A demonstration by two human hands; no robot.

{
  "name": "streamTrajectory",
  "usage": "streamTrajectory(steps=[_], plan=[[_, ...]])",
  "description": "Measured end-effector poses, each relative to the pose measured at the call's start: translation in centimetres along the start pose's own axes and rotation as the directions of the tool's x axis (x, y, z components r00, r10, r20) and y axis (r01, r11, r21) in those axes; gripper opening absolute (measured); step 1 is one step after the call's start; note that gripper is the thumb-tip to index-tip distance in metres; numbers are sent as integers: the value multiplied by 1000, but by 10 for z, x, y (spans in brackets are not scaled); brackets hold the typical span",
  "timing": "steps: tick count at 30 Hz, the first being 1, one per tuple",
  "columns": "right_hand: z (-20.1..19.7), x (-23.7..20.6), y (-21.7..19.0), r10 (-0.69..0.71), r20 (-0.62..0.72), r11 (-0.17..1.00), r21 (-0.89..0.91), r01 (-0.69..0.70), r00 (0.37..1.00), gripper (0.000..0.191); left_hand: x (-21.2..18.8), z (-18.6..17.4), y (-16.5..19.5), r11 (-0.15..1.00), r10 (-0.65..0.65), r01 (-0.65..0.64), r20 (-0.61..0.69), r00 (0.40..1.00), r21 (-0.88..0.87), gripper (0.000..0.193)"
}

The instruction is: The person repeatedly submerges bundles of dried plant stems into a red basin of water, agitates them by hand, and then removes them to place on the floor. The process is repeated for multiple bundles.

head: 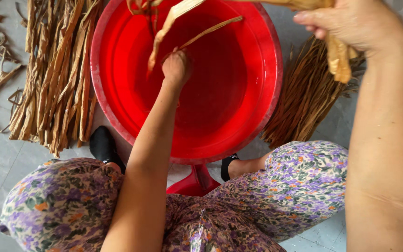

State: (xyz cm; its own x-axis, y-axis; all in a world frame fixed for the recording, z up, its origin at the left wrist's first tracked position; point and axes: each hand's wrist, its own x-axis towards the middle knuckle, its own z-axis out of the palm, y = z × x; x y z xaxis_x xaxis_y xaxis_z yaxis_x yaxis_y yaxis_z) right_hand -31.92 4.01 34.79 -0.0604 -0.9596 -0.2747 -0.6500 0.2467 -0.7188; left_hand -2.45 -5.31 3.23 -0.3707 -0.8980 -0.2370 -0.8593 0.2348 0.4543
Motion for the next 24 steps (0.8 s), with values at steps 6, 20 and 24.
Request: streamTrajectory(steps=[6,20,24], plan=[[31,10,-30,-62,63,993,-92,68,996,36,13,-10,10,934,28,-17,27,999,-358,97],[64,36,-14,124,144,975,-202,-94,982,24,-35,37,26,994,65,-48,185,981,-95,41],[71,39,-7,6,144,959,-281,35,990,34,-44,-27,64,875,370,-322,69,927,-362,34]])
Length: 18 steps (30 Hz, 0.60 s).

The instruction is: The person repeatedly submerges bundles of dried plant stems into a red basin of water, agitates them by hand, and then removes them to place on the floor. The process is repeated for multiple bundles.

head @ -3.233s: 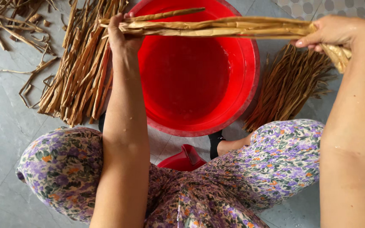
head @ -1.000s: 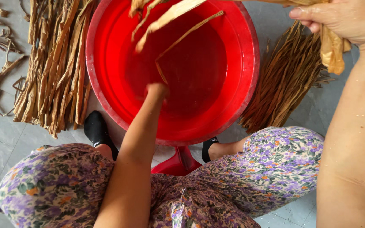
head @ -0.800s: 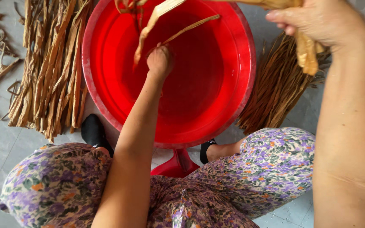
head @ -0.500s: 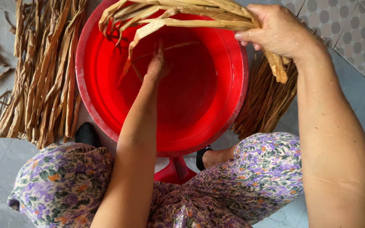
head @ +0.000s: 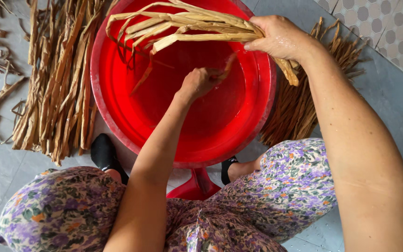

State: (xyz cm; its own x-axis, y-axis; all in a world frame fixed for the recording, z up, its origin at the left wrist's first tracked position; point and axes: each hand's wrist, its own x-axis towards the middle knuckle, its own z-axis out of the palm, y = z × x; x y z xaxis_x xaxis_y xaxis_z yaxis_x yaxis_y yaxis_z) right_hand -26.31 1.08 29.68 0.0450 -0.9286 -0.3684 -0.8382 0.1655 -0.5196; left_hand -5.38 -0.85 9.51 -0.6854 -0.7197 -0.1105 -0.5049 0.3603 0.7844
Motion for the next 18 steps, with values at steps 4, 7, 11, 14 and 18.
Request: streamTrajectory(steps=[4,7,11,14,18], plan=[[5,0,-2,-9,40,999,-31,11,999,34,-9,-51,39,987,158,-157,41,987,-20,28],[8,-4,-7,16,139,993,-120,0,990,32,-20,-78,46,970,231,-233,-28,972,-69,25],[7,-10,-21,20,244,987,151,-58,970,28,-33,-91,42,948,270,-289,-145,952,-135,22],[-1,-16,-33,66,222,982,158,-103,973,23,-38,-94,40,946,223,-282,-312,924,-160,23],[-23,-27,-37,6,37,989,146,-11,999,22,-41,-99,39,983,96,-178,-696,712,-46,24]])
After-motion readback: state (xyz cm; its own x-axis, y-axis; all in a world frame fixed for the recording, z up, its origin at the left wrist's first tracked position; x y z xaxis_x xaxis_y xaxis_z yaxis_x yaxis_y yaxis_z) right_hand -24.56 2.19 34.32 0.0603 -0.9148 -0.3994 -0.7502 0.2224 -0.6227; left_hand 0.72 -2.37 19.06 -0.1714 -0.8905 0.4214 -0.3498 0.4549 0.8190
